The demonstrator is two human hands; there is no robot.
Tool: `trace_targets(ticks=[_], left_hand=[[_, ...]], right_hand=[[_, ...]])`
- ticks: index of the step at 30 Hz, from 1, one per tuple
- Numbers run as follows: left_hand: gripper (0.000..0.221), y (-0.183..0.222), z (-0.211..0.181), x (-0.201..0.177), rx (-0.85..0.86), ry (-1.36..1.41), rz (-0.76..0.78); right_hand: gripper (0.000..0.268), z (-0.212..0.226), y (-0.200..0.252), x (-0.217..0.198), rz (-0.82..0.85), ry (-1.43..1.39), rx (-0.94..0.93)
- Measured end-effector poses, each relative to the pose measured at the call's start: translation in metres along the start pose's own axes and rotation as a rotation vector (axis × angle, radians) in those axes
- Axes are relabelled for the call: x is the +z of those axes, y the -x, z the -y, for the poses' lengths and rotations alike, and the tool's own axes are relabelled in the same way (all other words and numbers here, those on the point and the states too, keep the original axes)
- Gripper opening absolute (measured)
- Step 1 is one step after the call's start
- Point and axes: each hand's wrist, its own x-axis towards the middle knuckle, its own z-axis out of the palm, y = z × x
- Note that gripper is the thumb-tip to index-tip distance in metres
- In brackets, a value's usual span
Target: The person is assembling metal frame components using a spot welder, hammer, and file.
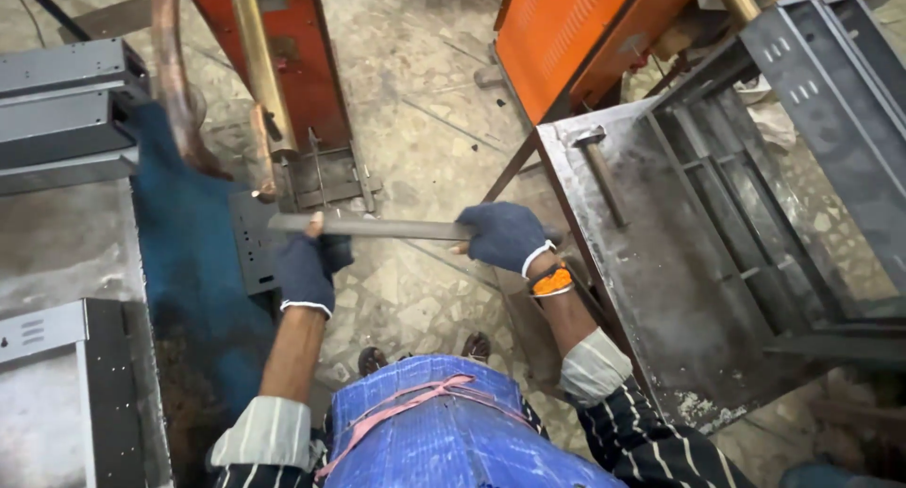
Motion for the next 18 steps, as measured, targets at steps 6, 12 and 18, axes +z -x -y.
trace_targets(ticks=[6,12,18], left_hand=[[0.026,0.034,0.01,0.078,-0.045,-0.114,0.243],[0.028,0.061,0.022,0.122,-0.082,-0.269,0.309],[0.025,0.058,0.052,0.155,-0.077,-0.203,0.328]], right_hand=[[0.046,-0.072,0.046,0.03,-0.183,-0.126,0.365],[0.039,-0.156,0.09,0.044,-0.302,-0.15,0.676],[0.042,-0.258,0.096,0.11,-0.407,-0.152,0.761]])
